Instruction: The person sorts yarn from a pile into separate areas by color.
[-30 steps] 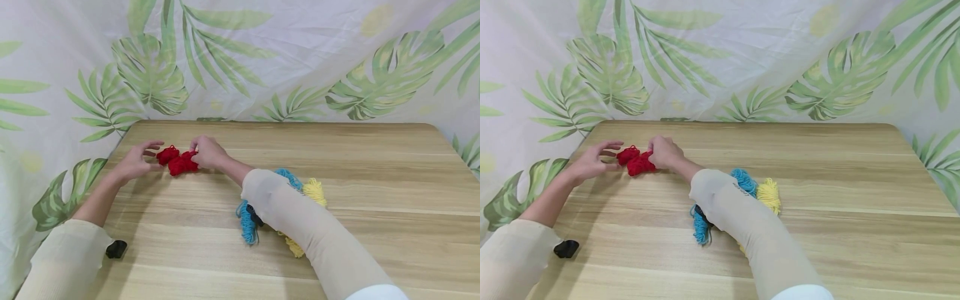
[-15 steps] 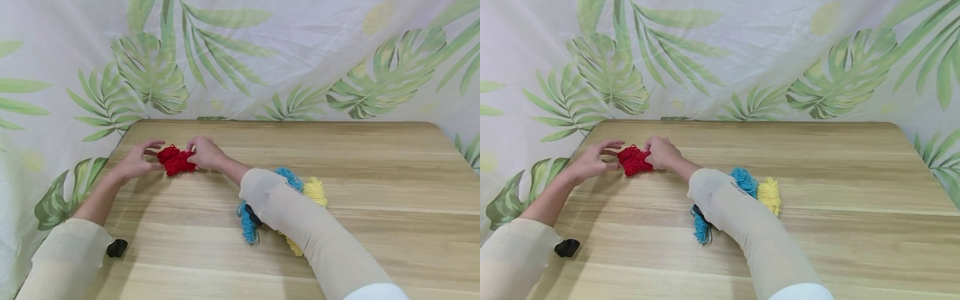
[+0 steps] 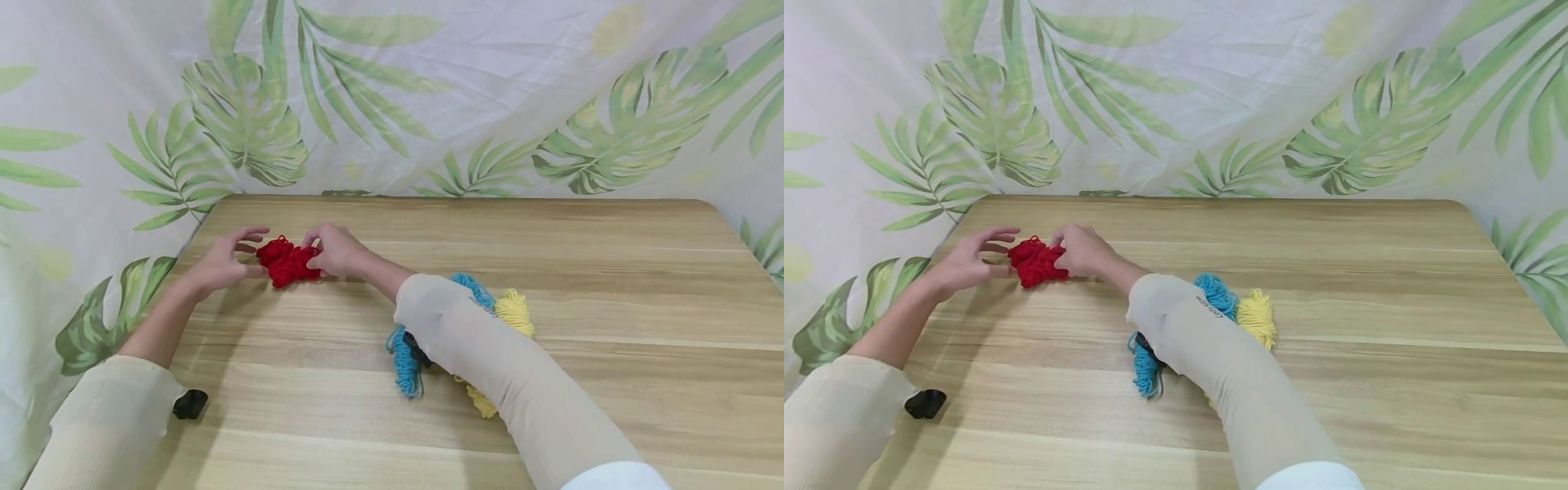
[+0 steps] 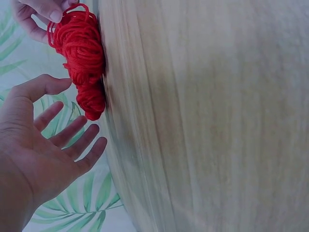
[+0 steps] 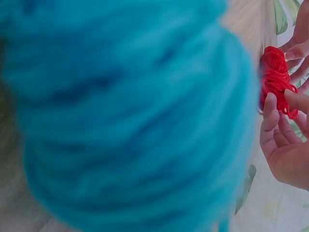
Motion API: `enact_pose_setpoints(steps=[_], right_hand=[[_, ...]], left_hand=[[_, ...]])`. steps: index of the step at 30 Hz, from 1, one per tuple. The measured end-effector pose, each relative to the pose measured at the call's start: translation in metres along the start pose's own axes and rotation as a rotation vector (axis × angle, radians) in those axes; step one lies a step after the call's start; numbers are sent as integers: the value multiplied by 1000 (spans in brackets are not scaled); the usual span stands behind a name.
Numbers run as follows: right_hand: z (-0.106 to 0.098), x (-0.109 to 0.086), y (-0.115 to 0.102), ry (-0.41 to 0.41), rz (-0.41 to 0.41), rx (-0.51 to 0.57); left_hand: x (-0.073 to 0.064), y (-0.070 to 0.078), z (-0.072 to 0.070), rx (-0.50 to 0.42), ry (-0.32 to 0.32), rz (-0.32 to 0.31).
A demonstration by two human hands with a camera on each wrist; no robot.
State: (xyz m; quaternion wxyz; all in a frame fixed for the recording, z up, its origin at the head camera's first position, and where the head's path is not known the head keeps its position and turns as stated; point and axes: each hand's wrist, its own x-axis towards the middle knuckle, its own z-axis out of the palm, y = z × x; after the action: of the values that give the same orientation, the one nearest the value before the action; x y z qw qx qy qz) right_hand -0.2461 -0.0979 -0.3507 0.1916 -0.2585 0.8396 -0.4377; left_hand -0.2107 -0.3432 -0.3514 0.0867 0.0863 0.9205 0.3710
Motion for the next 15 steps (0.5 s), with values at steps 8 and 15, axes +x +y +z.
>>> enact_pose_setpoints(steps=[8,15], right_hand=[[-10,-4,7,-21,-33,16],[-23,-11,12,-39,-57,3]], left_hand=[[-1,8,0,17,9,13],[-1,15,1,31,2,17]])
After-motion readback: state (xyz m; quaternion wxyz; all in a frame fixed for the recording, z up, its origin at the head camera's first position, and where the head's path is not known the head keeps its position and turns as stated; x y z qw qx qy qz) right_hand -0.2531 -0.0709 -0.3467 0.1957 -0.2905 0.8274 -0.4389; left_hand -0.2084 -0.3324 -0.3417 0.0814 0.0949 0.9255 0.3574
